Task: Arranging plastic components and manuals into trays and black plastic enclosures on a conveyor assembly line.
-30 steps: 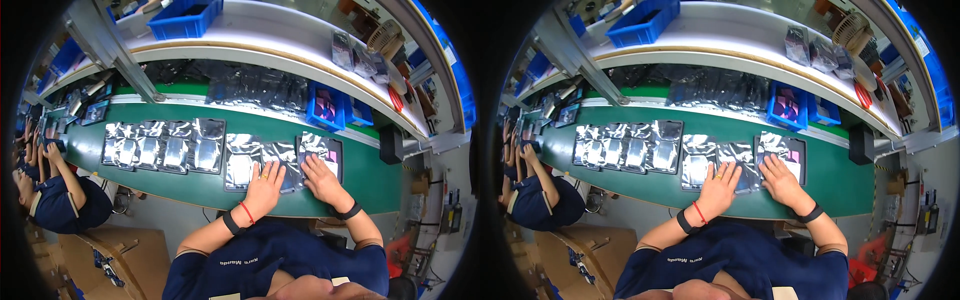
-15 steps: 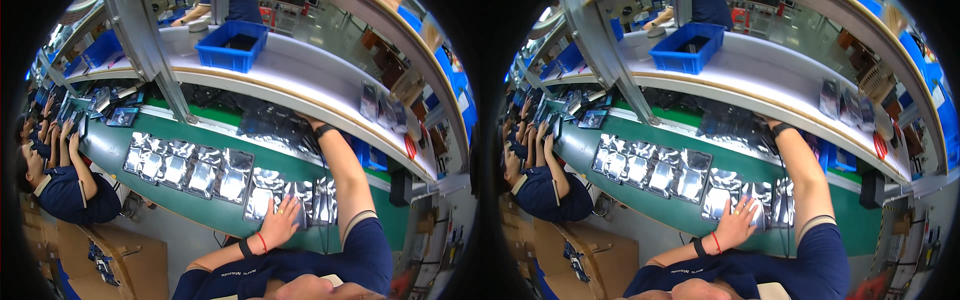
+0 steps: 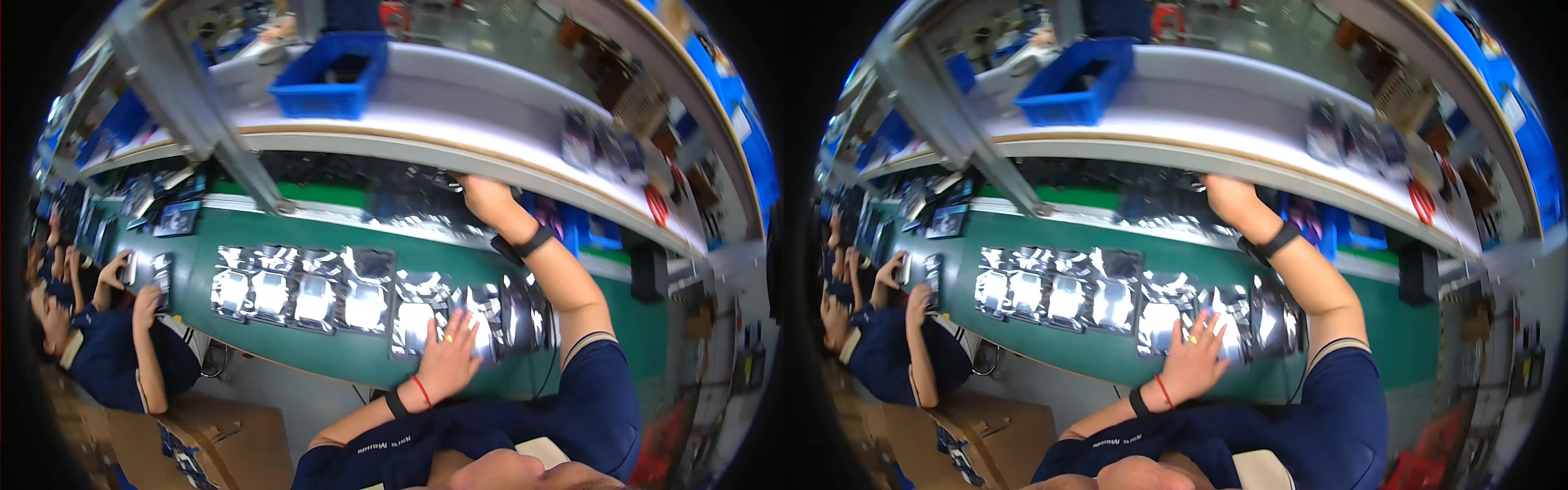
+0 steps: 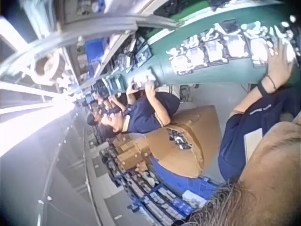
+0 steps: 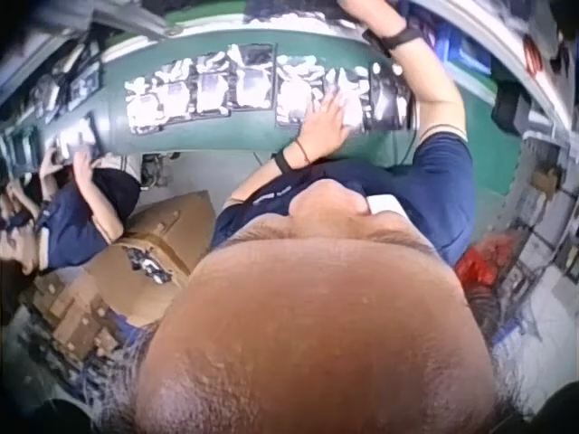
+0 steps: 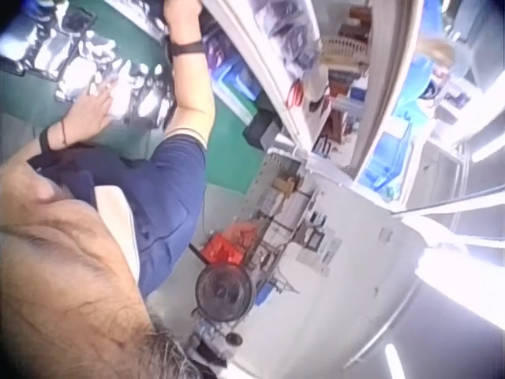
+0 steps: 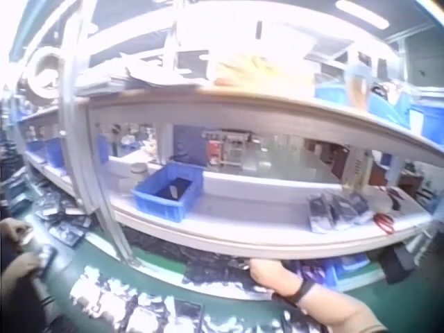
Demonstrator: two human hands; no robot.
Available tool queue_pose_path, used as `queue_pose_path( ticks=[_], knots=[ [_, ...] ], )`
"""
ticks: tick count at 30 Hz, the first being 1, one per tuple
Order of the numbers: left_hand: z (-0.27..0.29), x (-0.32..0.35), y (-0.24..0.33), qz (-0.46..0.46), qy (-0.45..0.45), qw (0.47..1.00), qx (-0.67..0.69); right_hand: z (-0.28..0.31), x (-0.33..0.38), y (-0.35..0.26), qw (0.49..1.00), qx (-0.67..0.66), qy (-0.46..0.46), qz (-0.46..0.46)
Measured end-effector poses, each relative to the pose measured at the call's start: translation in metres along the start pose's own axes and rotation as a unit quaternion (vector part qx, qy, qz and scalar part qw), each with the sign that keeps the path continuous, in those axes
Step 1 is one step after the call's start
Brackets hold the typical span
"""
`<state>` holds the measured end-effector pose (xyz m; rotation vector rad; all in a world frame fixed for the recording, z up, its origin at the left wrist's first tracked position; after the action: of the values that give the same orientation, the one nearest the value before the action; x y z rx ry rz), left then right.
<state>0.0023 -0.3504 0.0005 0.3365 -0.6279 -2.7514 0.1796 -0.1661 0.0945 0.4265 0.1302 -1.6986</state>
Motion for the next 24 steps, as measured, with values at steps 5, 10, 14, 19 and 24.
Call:
queue_pose_path(
  ticks=[5,10,14,19,24],
  knots=[
    [0.002,-0.005,0.001,-0.008,-0.004,1.000,-0.012,0.117,0.178,0.001,0.990,-0.136,0.040,0.018],
    [0.000,-0.009,0.004,-0.022,0.009,1.000,-0.014,0.092,0.301,0.063,0.999,-0.020,0.007,-0.035],
    [0.004,0.002,-0.005,0.005,0.006,0.999,-0.031,0.051,0.330,0.037,0.980,-0.136,-0.145,-0.001],
    [0.011,0.008,-0.010,-0.005,0.050,0.998,-0.043,0.037,0.320,0.030,0.986,-0.100,-0.134,-0.020],
    [0.080,0.049,-0.069,0.186,0.124,0.972,-0.079,0.036,0.299,-0.008,0.984,-0.090,-0.157,0.002]
  ],
)
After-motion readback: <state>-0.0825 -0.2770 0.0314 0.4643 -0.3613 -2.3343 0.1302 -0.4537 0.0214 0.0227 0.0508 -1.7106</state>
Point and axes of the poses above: each hand's wrist, its own x-axis away from the middle knuckle, its own z-axis out of the back of the hand, y = z × x, the point moved 10 cm from there along -x, towards the middle knuckle, and after that the axes turned 6 degrees about x, right-handed, at the moved point
